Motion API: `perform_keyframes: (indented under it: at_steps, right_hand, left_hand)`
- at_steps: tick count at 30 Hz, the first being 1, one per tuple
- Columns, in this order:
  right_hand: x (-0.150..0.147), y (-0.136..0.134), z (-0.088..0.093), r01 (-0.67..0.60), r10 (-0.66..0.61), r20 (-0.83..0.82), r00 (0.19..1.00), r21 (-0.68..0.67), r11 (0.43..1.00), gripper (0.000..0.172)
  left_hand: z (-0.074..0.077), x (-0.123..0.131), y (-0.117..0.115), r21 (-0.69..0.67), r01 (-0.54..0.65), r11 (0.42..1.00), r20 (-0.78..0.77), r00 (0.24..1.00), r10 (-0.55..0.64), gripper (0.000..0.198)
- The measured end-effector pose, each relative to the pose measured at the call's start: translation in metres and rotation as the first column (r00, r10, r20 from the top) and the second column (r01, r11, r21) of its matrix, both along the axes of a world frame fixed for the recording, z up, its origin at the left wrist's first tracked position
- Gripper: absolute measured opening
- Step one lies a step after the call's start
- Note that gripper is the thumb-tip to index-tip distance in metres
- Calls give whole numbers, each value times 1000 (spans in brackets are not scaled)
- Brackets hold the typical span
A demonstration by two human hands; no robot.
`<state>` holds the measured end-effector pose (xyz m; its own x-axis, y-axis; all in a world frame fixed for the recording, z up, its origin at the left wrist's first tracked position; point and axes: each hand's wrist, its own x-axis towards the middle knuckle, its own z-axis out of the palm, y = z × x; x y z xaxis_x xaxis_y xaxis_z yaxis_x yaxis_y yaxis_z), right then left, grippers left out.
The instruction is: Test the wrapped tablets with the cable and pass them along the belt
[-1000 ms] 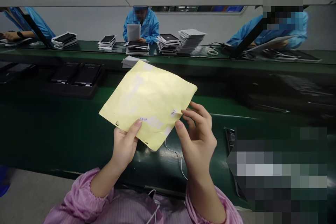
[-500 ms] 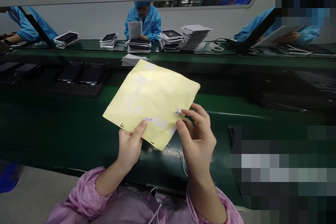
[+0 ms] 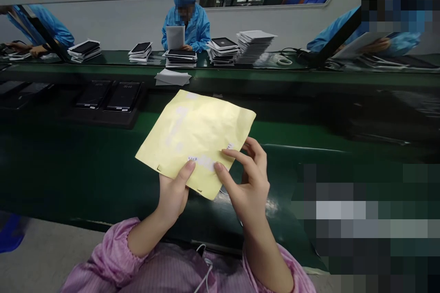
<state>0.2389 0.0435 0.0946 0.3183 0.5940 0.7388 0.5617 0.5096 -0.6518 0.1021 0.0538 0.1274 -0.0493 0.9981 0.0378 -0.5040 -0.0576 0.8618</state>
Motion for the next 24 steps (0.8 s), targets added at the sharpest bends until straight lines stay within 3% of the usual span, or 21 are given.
perform_keyframes:
  at_steps: [5,8,16,20,24]
  right_hand:
    - [0,2,-2,173,-190,263,946,85,981,19]
    - [1,6,-4,112,-145,355,923,114,987,10]
    - [6,10,-17,81,-107,323,940,91,993,7]
    - [9,10,-31,89,-97,317,943,38,995,8]
    - [15,14,-46,26,-25,300,954,-1,1000,21]
  left_hand:
    - [-6,3,4,12,-31,999,-30,999,32,74]
    - [-10,3,5,32,8,999,-50,999,-6,69]
    - [-10,2,5,-147,239,960,97,969,-226,70]
    - [-24,5,7,-178,190,966,15,982,-190,56]
    - [-36,6,10,-172,86,981,-148,983,-112,56]
